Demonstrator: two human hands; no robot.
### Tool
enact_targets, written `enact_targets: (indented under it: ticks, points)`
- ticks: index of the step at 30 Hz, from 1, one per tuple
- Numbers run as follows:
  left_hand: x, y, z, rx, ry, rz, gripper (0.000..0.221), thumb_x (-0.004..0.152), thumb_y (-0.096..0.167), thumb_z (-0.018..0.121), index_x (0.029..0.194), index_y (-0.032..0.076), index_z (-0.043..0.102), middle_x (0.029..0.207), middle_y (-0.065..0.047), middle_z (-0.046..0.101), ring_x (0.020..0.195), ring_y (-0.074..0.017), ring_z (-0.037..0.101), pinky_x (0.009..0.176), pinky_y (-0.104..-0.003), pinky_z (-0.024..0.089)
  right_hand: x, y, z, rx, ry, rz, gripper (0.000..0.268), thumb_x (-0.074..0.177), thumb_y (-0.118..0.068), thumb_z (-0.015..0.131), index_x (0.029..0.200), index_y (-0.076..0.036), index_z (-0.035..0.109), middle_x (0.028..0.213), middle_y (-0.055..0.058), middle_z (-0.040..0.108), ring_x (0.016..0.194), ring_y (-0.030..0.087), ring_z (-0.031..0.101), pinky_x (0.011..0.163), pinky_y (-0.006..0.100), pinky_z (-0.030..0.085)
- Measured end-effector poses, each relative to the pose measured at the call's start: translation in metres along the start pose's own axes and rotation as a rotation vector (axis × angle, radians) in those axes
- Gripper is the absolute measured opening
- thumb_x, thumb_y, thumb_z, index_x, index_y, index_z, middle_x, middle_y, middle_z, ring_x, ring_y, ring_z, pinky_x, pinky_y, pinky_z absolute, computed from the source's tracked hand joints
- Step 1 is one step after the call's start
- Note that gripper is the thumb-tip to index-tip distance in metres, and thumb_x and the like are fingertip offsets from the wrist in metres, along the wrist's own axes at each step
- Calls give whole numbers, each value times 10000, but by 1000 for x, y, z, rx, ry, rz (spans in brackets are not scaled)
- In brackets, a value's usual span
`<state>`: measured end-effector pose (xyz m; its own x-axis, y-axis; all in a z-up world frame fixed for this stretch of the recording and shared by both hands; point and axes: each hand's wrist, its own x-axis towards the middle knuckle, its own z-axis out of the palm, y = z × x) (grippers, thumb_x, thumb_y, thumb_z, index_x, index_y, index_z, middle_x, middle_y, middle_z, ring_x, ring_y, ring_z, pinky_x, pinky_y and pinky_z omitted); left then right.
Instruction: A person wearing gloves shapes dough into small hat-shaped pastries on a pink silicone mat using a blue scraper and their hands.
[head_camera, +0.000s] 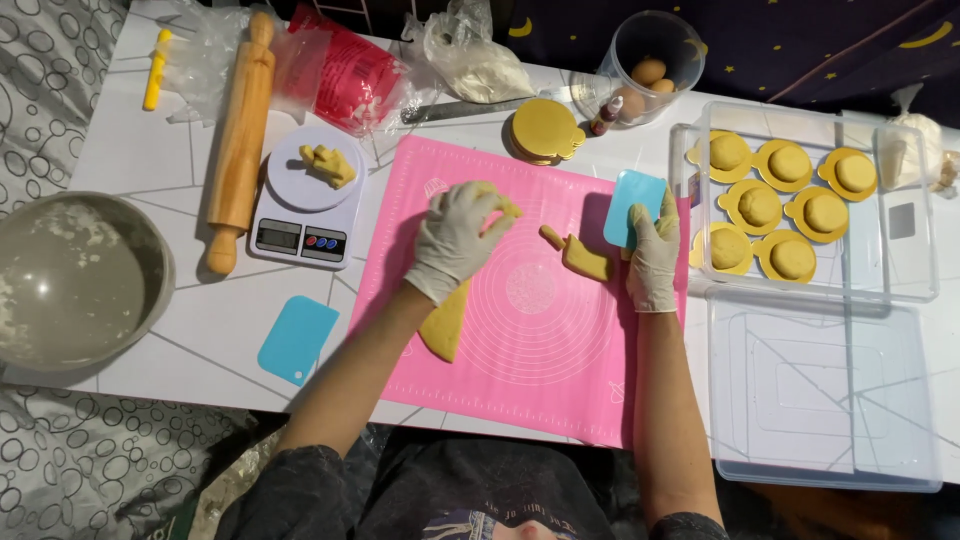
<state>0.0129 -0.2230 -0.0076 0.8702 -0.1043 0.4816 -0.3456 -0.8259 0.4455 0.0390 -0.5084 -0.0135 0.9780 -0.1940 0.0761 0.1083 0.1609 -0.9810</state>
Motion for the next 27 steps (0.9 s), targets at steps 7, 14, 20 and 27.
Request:
enact_targets:
  ticks: [7,14,20,27]
  points:
    - [-16,-3,54,253,112,163,219,843,432,724,984,271,676,1185,1,657,1223,-199,596,1087,-456,358,-1,0,3,28,16,24,615,996,-171,705,1526,-102,401,771,47,694,424,150,611,346,203,444]
    - [-22,-11,69,243,114,143,231,900,437,634,1069,281,645,1243,20,631,1279,-181,559,1108,-501,311,1,3,3,20,27,13,585,996,-155,697,1512,-106,427,739,67,689,396,162,589,333,209,421]
    - [-25,-14,73,278,54,122,271,912,471,612,1129,309,617,1301,41,603,1321,-170,529,1123,-524,290,1,3,3,16,25,11,578,997,-153,696,1508,-111,429,743,61,687,397,160,592,335,209,423]
    - [-26,-16,73,302,56,136,353,888,456,650,1200,299,602,1303,38,586,1317,-172,533,1107,-533,303,2,6,0,-1,15,-2,567,1007,-153,680,1510,-99,425,738,55,674,391,157,580,334,210,409]
